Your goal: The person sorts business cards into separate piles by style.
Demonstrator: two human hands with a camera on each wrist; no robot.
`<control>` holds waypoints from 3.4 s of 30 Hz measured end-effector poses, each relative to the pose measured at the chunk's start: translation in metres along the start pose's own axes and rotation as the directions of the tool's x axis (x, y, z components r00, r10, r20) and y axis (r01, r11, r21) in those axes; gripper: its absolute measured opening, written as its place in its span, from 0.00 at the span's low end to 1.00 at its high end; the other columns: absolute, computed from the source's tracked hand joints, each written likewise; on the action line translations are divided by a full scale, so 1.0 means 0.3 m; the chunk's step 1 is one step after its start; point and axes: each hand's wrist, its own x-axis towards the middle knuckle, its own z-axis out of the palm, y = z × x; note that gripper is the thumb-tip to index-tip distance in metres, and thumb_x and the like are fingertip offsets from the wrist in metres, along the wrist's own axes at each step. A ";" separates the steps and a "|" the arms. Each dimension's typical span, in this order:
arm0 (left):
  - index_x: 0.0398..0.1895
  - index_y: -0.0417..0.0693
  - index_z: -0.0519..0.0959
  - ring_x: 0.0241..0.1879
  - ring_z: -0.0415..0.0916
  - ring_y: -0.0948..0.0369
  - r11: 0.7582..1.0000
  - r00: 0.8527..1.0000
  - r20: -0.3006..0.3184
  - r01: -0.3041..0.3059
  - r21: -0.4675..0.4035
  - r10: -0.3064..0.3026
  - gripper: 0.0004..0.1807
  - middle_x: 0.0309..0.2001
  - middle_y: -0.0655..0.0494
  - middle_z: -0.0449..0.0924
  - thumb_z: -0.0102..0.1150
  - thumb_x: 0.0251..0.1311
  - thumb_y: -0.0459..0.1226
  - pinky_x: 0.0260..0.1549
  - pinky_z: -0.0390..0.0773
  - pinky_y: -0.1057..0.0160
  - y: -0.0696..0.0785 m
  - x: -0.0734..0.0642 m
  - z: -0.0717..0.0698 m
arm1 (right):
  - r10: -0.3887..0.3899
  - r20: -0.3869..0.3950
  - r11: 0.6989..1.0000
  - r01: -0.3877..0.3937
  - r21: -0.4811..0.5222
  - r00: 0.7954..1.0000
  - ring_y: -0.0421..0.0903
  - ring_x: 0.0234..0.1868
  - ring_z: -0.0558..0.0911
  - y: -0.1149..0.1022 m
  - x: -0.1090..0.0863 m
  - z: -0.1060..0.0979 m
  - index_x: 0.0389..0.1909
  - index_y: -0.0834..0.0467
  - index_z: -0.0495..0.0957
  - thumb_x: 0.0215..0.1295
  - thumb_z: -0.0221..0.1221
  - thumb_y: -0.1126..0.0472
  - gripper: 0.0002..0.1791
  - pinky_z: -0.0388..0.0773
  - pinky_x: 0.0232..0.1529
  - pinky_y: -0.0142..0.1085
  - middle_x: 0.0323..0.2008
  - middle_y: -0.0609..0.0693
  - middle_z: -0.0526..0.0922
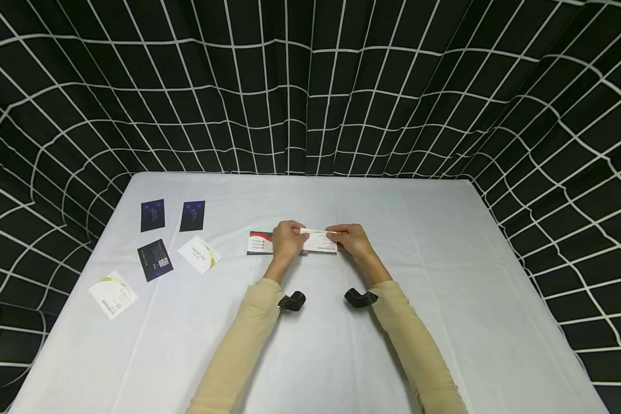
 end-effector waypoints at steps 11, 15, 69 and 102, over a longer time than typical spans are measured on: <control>0.43 0.29 0.81 0.30 0.81 0.51 0.927 0.987 -0.001 -0.149 0.344 0.159 0.13 0.32 0.41 0.84 0.67 0.57 0.31 0.36 0.80 0.55 0.002 -0.011 0.011 | -0.183 -0.119 0.917 0.126 -0.377 0.976 0.41 0.18 0.77 -0.026 -0.017 0.029 0.41 0.67 0.85 0.60 0.66 0.64 0.12 0.73 0.19 0.30 0.29 0.57 0.84; 0.42 0.28 0.81 0.39 0.84 0.44 0.884 0.980 -0.001 -0.178 0.433 0.198 0.14 0.38 0.36 0.84 0.67 0.57 0.31 0.42 0.82 0.52 0.002 -0.021 0.020 | -0.241 -0.133 0.878 0.158 -0.451 0.961 0.43 0.20 0.75 -0.024 -0.027 0.039 0.39 0.66 0.85 0.59 0.67 0.64 0.11 0.72 0.22 0.33 0.27 0.54 0.81; 0.70 0.29 0.60 0.63 0.60 0.31 0.811 0.999 -0.019 -0.017 0.584 0.035 0.46 0.63 0.24 0.63 0.73 0.51 0.37 0.62 0.58 0.33 -0.211 -0.074 -0.622 | -0.321 0.299 0.518 0.431 -0.739 0.899 0.59 0.64 0.72 -0.252 -0.062 0.589 0.63 0.63 0.71 0.50 0.75 0.56 0.40 0.69 0.63 0.50 0.61 0.61 0.75; 0.52 0.31 0.78 0.48 0.77 0.34 0.863 0.973 -0.195 -0.007 0.506 0.122 0.26 0.49 0.28 0.76 0.73 0.45 0.26 0.46 0.77 0.40 -0.230 -0.077 -0.678 | -0.408 0.476 0.537 0.627 -0.565 0.779 0.46 0.52 0.77 -0.265 -0.053 0.759 0.58 0.60 0.77 0.51 0.73 0.50 0.34 0.72 0.54 0.34 0.48 0.50 0.82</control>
